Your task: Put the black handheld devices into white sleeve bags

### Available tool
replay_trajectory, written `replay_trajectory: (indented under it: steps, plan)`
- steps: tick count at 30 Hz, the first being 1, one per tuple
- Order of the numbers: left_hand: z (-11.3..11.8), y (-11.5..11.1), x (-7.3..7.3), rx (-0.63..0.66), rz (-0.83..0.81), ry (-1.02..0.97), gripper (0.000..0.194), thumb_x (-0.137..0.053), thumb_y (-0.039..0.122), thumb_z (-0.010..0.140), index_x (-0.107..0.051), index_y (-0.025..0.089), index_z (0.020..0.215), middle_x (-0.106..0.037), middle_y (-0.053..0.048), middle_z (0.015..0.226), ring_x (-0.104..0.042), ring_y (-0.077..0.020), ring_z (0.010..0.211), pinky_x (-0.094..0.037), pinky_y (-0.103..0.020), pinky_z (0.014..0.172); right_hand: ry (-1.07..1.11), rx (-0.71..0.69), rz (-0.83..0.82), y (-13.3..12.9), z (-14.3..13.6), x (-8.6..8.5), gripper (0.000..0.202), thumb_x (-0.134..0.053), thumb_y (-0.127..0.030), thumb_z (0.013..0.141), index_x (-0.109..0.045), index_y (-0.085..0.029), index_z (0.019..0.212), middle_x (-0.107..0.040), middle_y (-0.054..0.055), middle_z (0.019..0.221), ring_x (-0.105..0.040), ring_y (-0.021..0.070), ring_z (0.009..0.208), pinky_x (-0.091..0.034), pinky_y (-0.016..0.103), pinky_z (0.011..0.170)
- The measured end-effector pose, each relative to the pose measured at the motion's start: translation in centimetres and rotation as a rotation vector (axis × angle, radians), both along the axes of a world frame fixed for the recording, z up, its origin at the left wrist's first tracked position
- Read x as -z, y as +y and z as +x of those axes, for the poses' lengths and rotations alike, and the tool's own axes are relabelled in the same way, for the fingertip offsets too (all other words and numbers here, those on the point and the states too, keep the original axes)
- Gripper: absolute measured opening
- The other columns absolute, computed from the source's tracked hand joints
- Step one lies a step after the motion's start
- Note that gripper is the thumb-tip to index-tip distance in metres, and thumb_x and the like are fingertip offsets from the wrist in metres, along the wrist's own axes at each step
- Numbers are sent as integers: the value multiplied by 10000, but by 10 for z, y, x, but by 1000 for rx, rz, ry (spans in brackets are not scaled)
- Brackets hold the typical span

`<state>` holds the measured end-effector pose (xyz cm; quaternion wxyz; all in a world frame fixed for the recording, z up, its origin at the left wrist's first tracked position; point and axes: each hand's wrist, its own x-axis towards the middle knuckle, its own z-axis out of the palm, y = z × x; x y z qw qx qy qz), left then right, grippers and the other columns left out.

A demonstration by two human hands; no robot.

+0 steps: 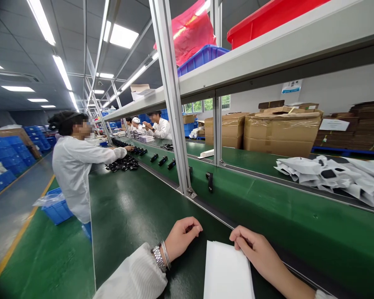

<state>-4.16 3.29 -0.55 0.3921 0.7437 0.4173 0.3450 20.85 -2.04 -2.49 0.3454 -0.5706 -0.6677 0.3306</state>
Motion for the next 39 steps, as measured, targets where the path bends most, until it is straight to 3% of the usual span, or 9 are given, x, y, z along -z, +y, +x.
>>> replay_trajectory:
  steps: [39]
  plan:
    - [2,-2,-4,8,4,-4,171,-517,208,853,-666,149,793,-600,1,705,-527,-123,651,-403,-213,603,4,-73,-34,-1,6,-4,227,-389,-323,922,-598,-243,881,-582,-16,718,-449,156,602,-321,269,588]
